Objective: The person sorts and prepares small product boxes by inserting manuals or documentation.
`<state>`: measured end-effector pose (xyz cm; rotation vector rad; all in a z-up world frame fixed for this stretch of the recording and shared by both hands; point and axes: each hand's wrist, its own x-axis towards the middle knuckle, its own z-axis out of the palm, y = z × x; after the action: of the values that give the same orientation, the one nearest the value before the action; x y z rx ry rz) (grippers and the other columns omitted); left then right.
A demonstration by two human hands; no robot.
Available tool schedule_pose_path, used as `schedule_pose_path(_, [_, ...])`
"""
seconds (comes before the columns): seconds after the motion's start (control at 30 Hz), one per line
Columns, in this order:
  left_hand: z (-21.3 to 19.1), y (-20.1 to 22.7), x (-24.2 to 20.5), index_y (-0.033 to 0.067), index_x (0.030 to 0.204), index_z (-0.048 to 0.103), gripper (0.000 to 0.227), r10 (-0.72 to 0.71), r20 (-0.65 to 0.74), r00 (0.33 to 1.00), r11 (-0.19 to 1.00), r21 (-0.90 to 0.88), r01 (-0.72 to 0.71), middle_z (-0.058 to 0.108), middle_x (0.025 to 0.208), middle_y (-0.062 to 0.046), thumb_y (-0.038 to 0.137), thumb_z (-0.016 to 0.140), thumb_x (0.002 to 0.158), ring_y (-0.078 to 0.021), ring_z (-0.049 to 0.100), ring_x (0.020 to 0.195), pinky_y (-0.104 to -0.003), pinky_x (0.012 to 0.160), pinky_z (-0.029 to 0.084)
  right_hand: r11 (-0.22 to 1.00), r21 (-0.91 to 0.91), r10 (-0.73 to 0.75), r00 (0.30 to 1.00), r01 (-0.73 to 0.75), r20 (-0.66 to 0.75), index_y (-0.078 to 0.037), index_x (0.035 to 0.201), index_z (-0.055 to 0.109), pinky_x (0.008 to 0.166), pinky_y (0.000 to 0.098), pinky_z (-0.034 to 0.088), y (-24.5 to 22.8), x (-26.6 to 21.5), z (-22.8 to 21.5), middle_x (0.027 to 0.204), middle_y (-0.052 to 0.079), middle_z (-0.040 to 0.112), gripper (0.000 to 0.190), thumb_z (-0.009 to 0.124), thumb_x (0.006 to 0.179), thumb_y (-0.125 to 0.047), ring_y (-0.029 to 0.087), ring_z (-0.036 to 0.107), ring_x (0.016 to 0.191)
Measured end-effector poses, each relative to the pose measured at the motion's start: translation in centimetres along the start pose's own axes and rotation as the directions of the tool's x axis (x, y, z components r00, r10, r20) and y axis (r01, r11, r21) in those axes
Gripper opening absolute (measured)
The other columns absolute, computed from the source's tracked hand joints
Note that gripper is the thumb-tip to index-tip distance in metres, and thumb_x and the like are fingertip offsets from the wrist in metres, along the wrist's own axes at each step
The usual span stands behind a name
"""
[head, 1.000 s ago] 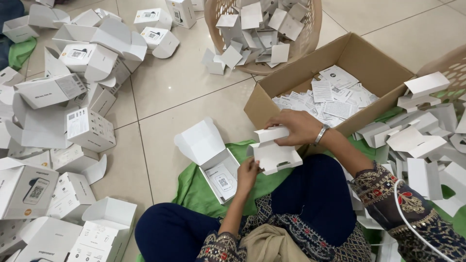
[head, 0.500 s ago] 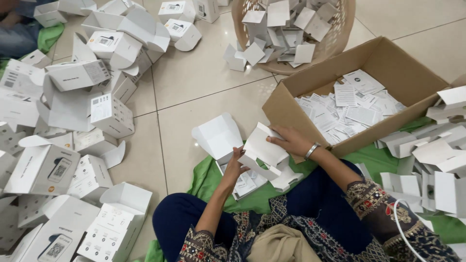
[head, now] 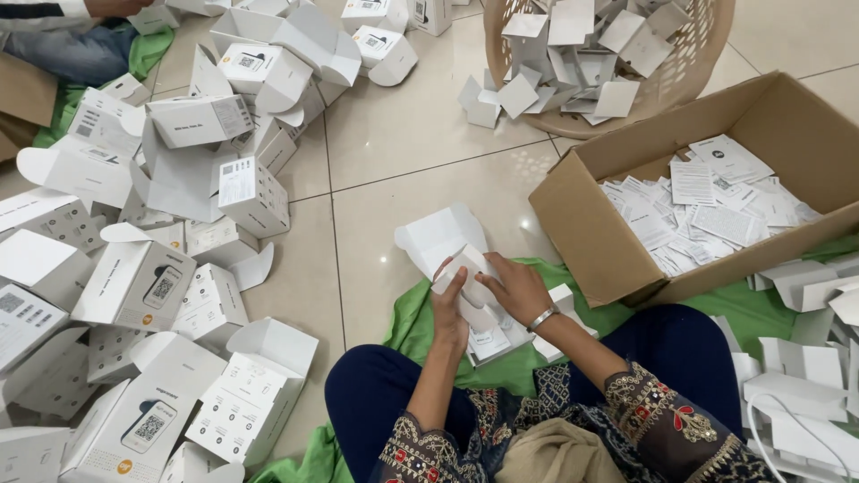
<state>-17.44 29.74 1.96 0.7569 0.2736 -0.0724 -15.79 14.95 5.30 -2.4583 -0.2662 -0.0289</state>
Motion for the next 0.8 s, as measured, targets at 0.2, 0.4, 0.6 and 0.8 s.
schedule_pose_path(0.2, [0.2, 0.6, 0.0, 0.0005, 0.143, 0.052, 0.073, 0.001, -0.033, 0.999, 0.999, -0.035, -0.002, 0.063, 0.132, -0.014, 0.023, 0.081, 0.080, -0.0242, 0.061, 0.119, -0.037, 0.101, 0.049, 0.977, 0.165, -0.160, 0.974, 0.134, 0.159, 0.004, 0.149, 0.036, 0.096, 0.0463, 0.051, 0.4, -1.0, 0.2, 0.136, 0.028, 0.055, 0.080, 0.060, 0.097, -0.052, 0.042, 0.059, 0.120])
schedule_pose_path(0.4, [-0.4, -0.2, 0.1, 0.0007, 0.136, 0.057, 0.067, -0.008, -0.084, 0.996, 0.999, 0.048, 0.012, 0.068, 0.120, -0.011, 0.027, 0.083, 0.080, -0.0219, 0.066, 0.107, -0.037, 0.093, 0.053, 0.965, 0.031, -0.258, 0.932, 0.259, 0.253, 0.010, 0.148, 0.019, 0.096, 0.0462, 0.051, -1.0, -1.7, -0.3, 0.142, 0.033, 0.043, 0.114, 0.081, 0.074, -0.050, 0.046, 0.053, 0.125])
schedule_pose_path(0.6, [-1.8, -1.2, 0.7, 0.0005, 0.131, 0.057, 0.060, 0.053, -0.125, 0.991, 0.997, 0.053, -0.047, 0.068, 0.118, -0.010, 0.025, 0.083, 0.082, -0.0195, 0.066, 0.106, -0.034, 0.092, 0.053, 0.970, 0.009, -0.237, 0.928, 0.244, 0.288, 0.007, 0.152, 0.025, 0.092, 0.0466, 0.055, -1.1, -2.5, 1.6, 0.138, 0.029, 0.052, 0.093, 0.074, 0.087, -0.038, 0.044, 0.062, 0.115])
schedule_pose_path(0.8, [-1.5, -1.0, 0.8, -0.0015, 0.136, 0.054, 0.066, 0.055, -0.096, 0.994, 0.998, 0.031, -0.052, 0.067, 0.120, -0.012, 0.024, 0.084, 0.082, -0.0211, 0.065, 0.108, -0.035, 0.094, 0.053, 0.953, 0.107, -0.301, 0.917, 0.282, 0.263, 0.006, 0.152, 0.031, 0.094, 0.0477, 0.051, 1.6, -1.0, 2.1, 0.138, 0.032, 0.052, 0.082, 0.073, 0.094, -0.034, 0.044, 0.061, 0.117])
